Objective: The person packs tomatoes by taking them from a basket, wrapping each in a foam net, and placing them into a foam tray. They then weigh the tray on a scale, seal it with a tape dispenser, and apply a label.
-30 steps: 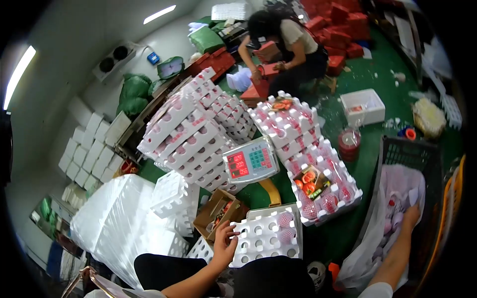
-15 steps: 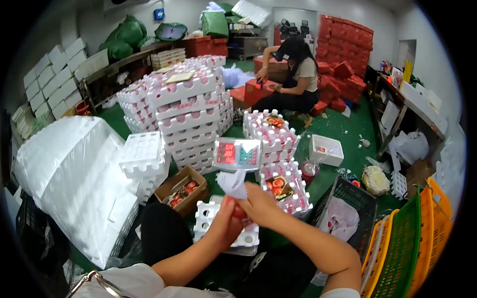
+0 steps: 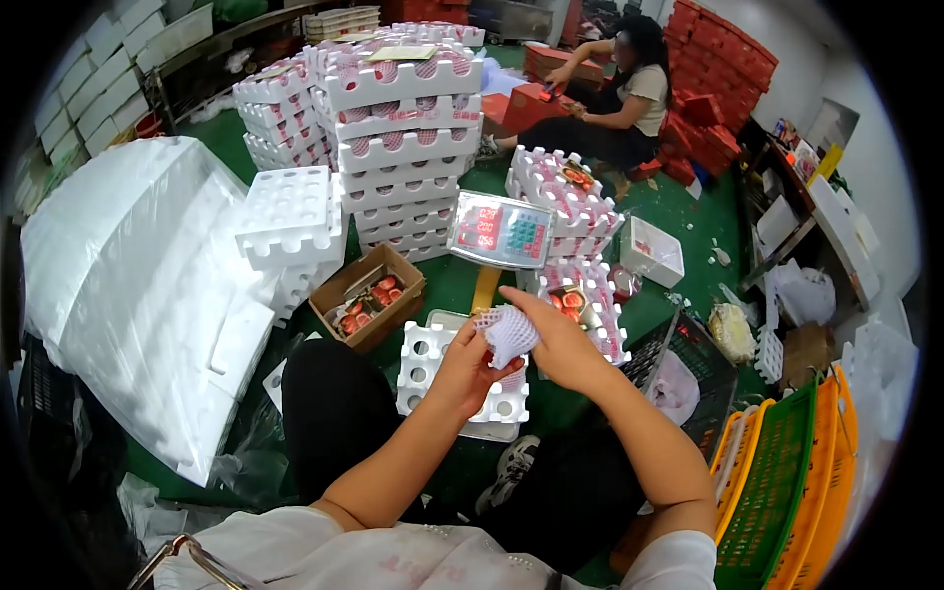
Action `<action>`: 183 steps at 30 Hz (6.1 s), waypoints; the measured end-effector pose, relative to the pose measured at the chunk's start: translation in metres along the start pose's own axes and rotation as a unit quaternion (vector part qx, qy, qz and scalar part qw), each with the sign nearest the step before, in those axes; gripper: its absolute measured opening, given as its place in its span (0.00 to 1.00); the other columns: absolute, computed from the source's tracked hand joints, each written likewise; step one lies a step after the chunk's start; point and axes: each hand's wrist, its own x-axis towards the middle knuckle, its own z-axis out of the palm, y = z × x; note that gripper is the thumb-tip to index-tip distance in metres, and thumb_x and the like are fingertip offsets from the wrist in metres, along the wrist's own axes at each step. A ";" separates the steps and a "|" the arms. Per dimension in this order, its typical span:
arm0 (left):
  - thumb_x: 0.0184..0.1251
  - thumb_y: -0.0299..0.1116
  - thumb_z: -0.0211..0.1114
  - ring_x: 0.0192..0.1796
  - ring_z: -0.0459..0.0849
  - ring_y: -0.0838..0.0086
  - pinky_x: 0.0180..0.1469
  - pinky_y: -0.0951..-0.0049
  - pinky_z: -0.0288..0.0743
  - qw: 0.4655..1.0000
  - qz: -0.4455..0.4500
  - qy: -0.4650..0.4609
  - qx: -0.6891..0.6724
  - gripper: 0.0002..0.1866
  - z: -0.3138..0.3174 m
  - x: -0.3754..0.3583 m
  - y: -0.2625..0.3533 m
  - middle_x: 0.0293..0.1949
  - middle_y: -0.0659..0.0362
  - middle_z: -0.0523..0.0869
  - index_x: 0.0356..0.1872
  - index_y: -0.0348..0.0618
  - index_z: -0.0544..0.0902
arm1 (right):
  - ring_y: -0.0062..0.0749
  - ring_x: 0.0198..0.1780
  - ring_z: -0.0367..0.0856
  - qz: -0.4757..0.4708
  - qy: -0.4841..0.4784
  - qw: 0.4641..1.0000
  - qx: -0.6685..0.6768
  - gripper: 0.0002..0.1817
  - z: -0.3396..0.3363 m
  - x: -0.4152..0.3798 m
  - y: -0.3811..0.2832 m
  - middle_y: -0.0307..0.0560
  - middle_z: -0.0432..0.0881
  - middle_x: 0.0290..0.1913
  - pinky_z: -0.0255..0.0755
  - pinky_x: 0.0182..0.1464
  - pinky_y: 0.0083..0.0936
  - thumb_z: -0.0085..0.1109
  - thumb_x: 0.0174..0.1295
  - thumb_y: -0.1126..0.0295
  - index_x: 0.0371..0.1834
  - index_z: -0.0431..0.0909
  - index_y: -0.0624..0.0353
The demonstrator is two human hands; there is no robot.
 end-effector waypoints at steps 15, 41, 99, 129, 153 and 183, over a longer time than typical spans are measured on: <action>0.79 0.39 0.54 0.54 0.79 0.78 0.50 0.76 0.76 0.958 0.154 -0.061 0.233 0.18 -0.004 0.009 -0.001 0.63 0.62 0.75 0.58 0.38 0.80 | 0.22 0.44 0.77 0.026 0.123 0.840 0.527 0.07 -0.003 0.002 0.029 0.40 0.80 0.40 0.69 0.51 0.23 0.66 0.62 0.72 0.36 0.75 0.58; 0.78 0.43 0.55 0.66 0.74 0.60 0.71 0.49 0.65 0.990 0.076 -0.065 -0.100 0.19 0.003 0.026 -0.044 0.61 0.53 0.77 0.60 0.41 0.72 | 0.23 0.36 0.81 0.198 0.130 0.896 0.376 0.06 0.018 0.002 0.068 0.40 0.82 0.37 0.74 0.40 0.19 0.57 0.69 0.70 0.43 0.80 0.60; 0.66 0.35 0.71 0.56 0.80 0.69 0.58 0.71 0.76 0.941 0.098 -0.053 0.319 0.39 -0.026 0.025 -0.017 0.58 0.52 0.78 0.74 0.44 0.60 | 0.26 0.47 0.82 0.165 -0.176 0.951 0.193 0.41 -0.046 -0.023 0.051 0.49 0.84 0.47 0.76 0.49 0.22 0.63 0.66 0.67 0.79 0.52 0.57; 0.46 0.32 0.70 0.55 0.76 0.47 0.56 0.51 0.67 0.450 0.146 -0.002 0.881 0.31 -0.186 0.094 -0.153 0.55 0.44 0.77 0.56 0.37 0.73 | 0.37 0.42 0.87 0.495 0.277 0.822 -0.051 0.16 -0.069 -0.348 0.376 0.51 0.88 0.40 0.78 0.48 0.30 0.63 0.61 0.63 0.45 0.85 0.64; 0.63 0.18 0.60 0.56 0.81 0.62 0.60 0.65 0.72 0.755 0.196 -0.061 0.623 0.18 -0.030 0.104 -0.144 0.58 0.48 0.80 0.55 0.36 0.79 | 0.48 0.61 0.79 0.423 0.252 0.869 -0.053 0.47 -0.056 -0.335 0.388 0.55 0.81 0.58 0.71 0.63 0.34 0.77 0.40 0.64 0.70 0.69 0.54; 0.52 0.30 0.70 0.46 0.79 0.45 0.51 0.52 0.75 0.424 0.124 0.047 0.896 0.20 -0.173 0.168 -0.139 0.47 0.44 0.75 0.47 0.36 0.78 | 0.29 0.41 0.86 0.419 0.388 0.819 0.060 0.14 -0.024 -0.342 0.457 0.47 0.87 0.41 0.78 0.46 0.24 0.56 0.69 0.67 0.49 0.82 0.66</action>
